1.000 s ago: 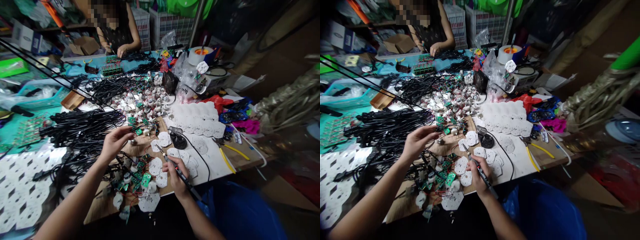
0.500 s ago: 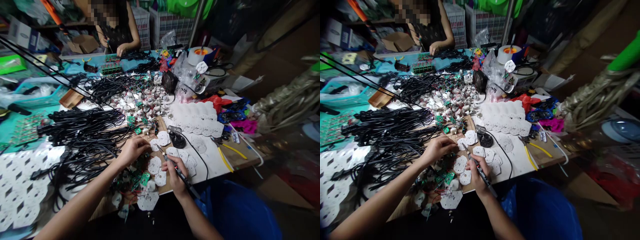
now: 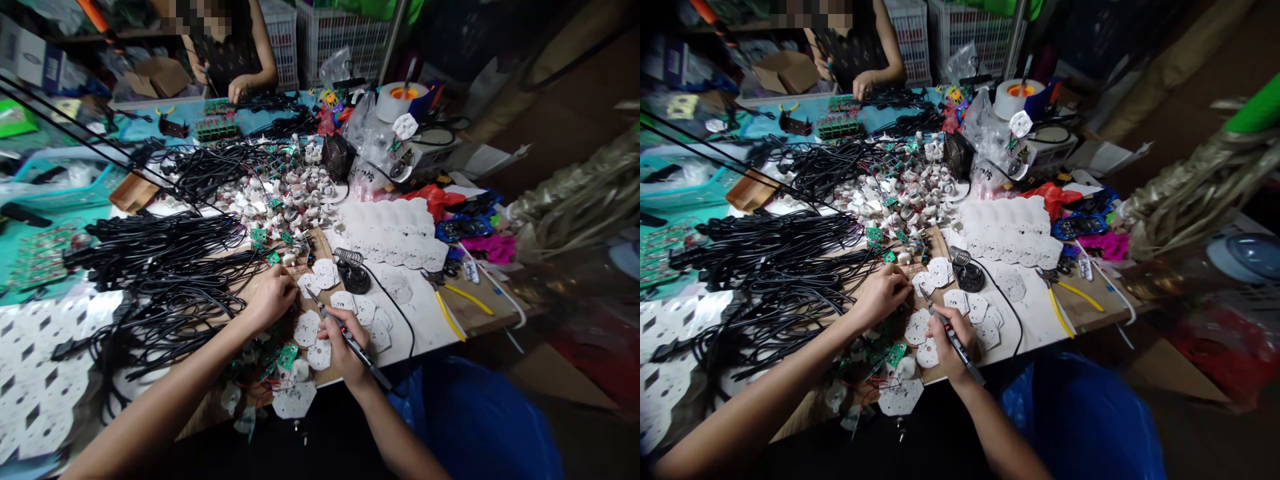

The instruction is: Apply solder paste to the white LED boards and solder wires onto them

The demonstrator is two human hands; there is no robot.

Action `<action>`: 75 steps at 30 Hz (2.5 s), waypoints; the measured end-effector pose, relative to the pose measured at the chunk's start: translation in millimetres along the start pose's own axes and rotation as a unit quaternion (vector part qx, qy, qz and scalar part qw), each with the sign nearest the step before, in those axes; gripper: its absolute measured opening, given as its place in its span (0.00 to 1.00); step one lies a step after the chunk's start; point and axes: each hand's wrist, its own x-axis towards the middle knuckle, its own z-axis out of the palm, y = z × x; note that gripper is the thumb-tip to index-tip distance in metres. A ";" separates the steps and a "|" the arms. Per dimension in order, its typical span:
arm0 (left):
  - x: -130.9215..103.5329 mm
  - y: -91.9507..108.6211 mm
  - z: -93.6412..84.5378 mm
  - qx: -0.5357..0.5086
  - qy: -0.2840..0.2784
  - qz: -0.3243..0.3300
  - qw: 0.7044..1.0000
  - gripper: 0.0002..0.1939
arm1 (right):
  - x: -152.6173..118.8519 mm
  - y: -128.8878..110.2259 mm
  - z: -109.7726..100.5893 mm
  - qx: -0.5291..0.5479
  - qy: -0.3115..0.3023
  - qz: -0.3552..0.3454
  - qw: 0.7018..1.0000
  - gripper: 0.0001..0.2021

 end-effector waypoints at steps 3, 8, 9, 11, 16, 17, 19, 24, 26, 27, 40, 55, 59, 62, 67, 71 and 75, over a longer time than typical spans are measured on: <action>1.5 0.3 -0.4 0.002 -0.013 -0.016 1.000 0.07 | 1.2 -1.6 0.5 -0.009 -0.008 -0.010 1.000 0.11; 4.2 2.6 -4.8 -0.012 -0.033 -0.032 0.999 0.06 | 2.3 -5.3 0.5 -0.018 -0.009 -0.014 1.000 0.11; 4.7 2.7 -5.5 -0.016 -0.036 -0.034 0.999 0.06 | 2.5 -6.2 0.4 -0.023 -0.010 -0.014 1.000 0.11; 5.4 2.3 -6.2 -0.021 -0.040 -0.038 0.998 0.05 | 2.7 -7.7 0.4 -0.031 -0.013 -0.012 0.999 0.11; 5.1 -0.1 -6.2 -0.031 -0.041 -0.045 0.998 0.04 | 3.1 -8.1 0.7 -0.029 -0.013 -0.012 0.999 0.11; 4.8 -0.4 -6.1 -0.032 -0.039 -0.045 0.998 0.04 | 3.2 -7.8 0.8 -0.029 -0.013 -0.014 0.999 0.11; 4.3 -0.5 -5.7 -0.031 -0.034 -0.043 0.998 0.03 | 3.0 -6.7 0.8 -0.029 -0.013 -0.017 0.999 0.11; 5.2 0.9 -4.4 -0.035 -0.027 -0.039 0.998 0.03 | 1.8 -2.6 0.4 -0.027 -0.009 -0.011 1.000 0.11; 6.4 1.5 -4.2 -0.040 -0.025 -0.038 0.998 0.03 | 1.5 -2.2 0.2 -0.027 -0.005 -0.009 1.000 0.12; 7.0 1.8 -4.1 -0.042 -0.023 -0.037 0.998 0.03 | 1.5 -2.5 0.0 -0.027 -0.002 -0.010 1.000 0.12; 3.8 2.5 -5.4 -0.060 -0.025 0.011 0.998 0.05 | 2.2 -4.2 -1.1 -0.039 -0.007 -0.007 0.999 0.12; 6.5 1.4 -4.8 -0.043 -0.054 0.008 0.998 0.04 | 2.8 -2.4 -0.4 -0.026 -0.013 0.006 1.000 0.12; 6.8 0.0 -3.7 -0.042 -0.055 0.005 0.998 0.03 | 3.5 -4.8 -0.4 -0.030 -0.017 0.005 0.999 0.12; 6.6 -2.0 -2.2 -0.043 -0.052 0.010 0.998 0.03 | 3.3 -5.5 0.4 -0.034 -0.013 0.000 0.999 0.11; 7.0 -3.1 -1.0 -0.046 -0.055 0.012 0.997 0.04 | 2.5 -5.1 2.7 -0.027 -0.005 0.000 1.000 0.11; 8.0 -1.1 -2.5 -0.046 -0.055 0.009 0.997 0.04 | 1.5 0.1 1.5 -0.011 -0.003 0.012 1.000 0.11; 8.1 0.2 -4.2 -0.044 -0.052 0.009 0.998 0.04 | 0.3 6.2 -0.1 0.036 0.017 0.026 0.999 0.12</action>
